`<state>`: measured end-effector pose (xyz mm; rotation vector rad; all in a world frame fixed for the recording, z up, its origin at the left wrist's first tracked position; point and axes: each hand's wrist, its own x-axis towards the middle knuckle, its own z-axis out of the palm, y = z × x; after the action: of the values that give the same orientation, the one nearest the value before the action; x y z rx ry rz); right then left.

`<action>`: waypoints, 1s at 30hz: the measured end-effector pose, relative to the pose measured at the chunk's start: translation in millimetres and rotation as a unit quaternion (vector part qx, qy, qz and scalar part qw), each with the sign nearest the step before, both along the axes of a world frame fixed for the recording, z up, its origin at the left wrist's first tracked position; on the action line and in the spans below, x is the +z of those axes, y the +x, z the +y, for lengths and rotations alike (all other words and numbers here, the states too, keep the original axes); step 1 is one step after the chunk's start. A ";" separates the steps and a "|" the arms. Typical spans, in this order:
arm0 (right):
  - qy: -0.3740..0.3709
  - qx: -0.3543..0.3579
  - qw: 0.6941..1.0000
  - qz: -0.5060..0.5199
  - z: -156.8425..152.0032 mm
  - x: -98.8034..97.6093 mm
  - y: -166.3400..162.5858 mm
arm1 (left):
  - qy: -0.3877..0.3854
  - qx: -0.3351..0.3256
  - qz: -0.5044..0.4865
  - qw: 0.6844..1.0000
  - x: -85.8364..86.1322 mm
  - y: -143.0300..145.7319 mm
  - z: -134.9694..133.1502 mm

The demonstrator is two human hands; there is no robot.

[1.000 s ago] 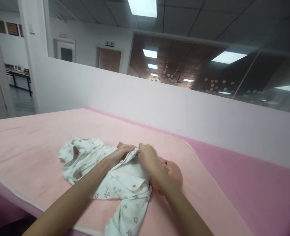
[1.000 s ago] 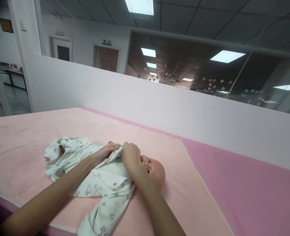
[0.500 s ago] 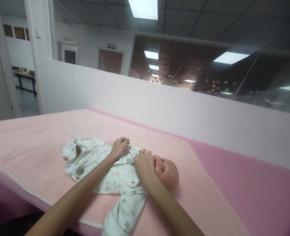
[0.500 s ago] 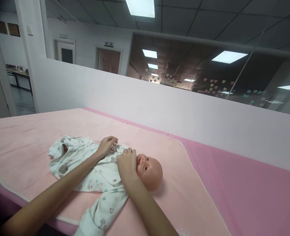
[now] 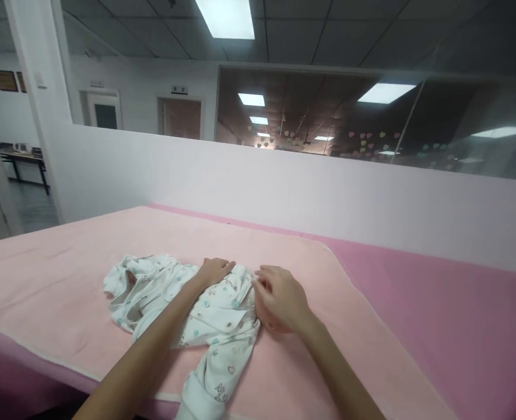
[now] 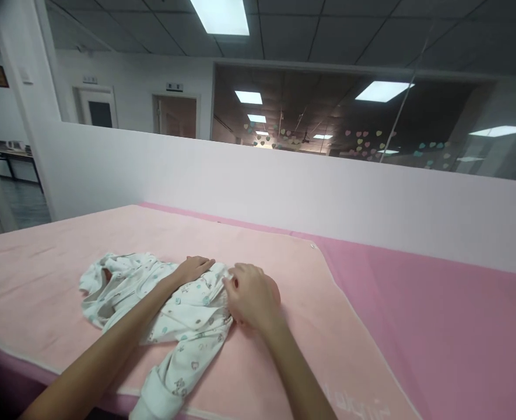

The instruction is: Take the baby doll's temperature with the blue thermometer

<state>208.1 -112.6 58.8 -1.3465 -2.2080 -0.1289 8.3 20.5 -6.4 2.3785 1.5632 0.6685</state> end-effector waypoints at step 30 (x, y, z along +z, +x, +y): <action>-0.222 0.076 0.816 0.528 38.4 -38.7 62.7 | -0.011 -0.017 0.018 1.000 5.2 -4.6 -3.8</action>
<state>270.7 -74.2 20.1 -1.0232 -1.3590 1.0137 3.7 16.7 -1.2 2.4087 1.5332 0.6011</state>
